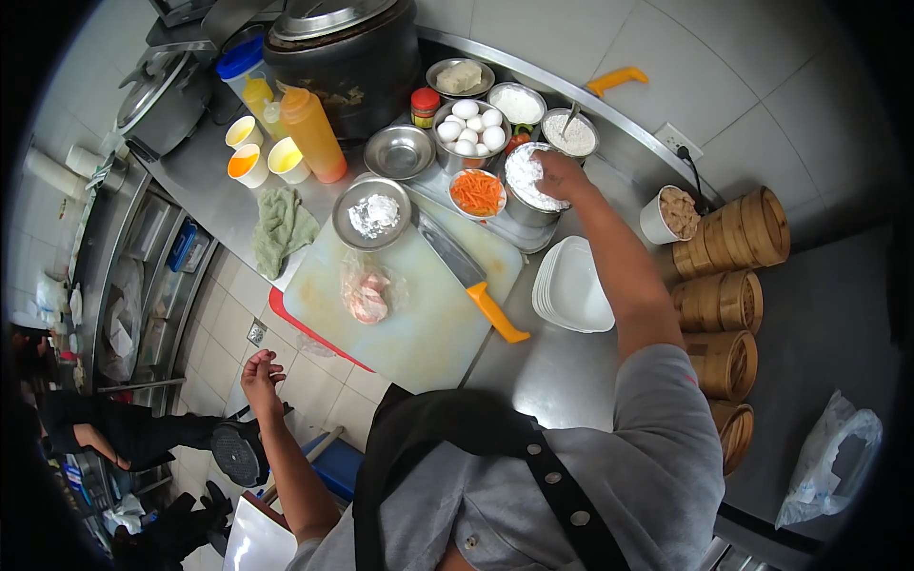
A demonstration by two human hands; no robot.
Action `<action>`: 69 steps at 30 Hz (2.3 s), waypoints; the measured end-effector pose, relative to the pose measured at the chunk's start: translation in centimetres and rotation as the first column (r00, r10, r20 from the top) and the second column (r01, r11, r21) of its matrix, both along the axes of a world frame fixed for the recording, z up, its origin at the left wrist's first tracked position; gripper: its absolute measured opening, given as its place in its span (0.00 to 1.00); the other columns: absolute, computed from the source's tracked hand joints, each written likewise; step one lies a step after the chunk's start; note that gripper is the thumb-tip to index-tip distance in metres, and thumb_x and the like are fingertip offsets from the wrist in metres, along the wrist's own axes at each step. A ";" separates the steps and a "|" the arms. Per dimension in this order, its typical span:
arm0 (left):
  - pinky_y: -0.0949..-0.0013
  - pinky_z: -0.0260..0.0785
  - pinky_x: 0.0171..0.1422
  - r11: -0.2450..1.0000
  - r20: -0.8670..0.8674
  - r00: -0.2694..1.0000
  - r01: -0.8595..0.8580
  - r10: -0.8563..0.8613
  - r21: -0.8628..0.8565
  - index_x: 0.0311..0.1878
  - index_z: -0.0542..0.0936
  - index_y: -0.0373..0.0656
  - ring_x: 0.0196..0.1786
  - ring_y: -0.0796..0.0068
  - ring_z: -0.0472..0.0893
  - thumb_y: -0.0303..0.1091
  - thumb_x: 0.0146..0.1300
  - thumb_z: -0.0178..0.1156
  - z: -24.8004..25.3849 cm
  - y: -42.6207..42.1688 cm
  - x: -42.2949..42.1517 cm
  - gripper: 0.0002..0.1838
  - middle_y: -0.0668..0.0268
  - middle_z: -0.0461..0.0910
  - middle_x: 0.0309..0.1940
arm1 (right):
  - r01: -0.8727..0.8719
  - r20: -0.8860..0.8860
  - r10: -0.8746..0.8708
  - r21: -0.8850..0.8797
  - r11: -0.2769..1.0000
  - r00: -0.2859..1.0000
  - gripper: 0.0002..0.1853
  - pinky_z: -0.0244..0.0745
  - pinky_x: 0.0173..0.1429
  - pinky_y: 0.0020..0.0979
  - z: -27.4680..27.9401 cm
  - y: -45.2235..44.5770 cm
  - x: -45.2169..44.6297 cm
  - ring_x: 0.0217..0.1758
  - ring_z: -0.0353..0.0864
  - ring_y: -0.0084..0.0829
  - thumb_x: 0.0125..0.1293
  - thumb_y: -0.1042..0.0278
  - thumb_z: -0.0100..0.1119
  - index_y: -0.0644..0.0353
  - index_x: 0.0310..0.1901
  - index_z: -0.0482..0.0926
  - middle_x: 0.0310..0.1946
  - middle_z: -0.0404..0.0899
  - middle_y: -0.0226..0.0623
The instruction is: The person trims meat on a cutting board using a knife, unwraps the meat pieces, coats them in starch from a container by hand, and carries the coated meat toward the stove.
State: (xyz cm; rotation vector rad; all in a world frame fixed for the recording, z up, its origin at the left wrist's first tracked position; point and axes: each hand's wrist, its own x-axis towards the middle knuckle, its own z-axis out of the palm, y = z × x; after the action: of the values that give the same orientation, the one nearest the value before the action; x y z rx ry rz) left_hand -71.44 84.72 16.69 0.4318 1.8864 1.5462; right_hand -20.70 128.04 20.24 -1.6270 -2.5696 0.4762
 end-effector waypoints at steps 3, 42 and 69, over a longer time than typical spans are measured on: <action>0.80 0.69 0.25 1.000 -0.002 1.000 -0.011 0.011 -0.002 0.42 0.76 0.38 0.25 0.81 0.75 0.34 0.63 0.57 0.1 -0.3 0.0 0.10 0.63 0.79 0.34 | 0.040 -0.131 -0.059 -0.145 0.989 0.990 0.27 0.67 0.59 0.32 2.0 0.3 -0.2 0.54 0.75 0.39 0.50 0.64 0.58 0.58 0.55 0.72 0.49 0.76 0.46; 0.76 0.70 0.28 1.000 0.094 0.996 0.008 -0.007 -0.010 0.43 0.76 0.37 0.26 0.80 0.76 0.33 0.62 0.56 -1.1 -0.8 0.1 0.10 0.63 0.80 0.36 | 0.216 -0.405 -0.403 -0.434 0.875 0.821 0.24 0.74 0.42 0.26 5.7 -0.7 -1.1 0.39 0.76 0.23 0.59 0.76 0.44 0.57 0.59 0.70 0.42 0.77 0.34; 0.70 0.71 0.43 0.894 -0.350 0.835 0.329 -0.426 -0.302 0.57 0.64 0.27 0.39 0.70 0.76 0.41 0.49 0.70 -2.7 12.7 11.7 0.38 0.54 0.73 0.43 | -0.196 -0.484 0.240 0.142 0.970 0.842 0.16 0.69 0.55 0.40 3.3 -10.7 -29.4 0.51 0.73 0.49 0.50 0.79 0.54 0.62 0.44 0.75 0.45 0.74 0.50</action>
State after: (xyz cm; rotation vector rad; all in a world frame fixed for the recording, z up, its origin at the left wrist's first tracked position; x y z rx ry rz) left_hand -59.75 97.43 14.04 1.0230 2.0951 1.0070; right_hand -50.13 117.34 23.58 -1.0083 -2.3366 0.6848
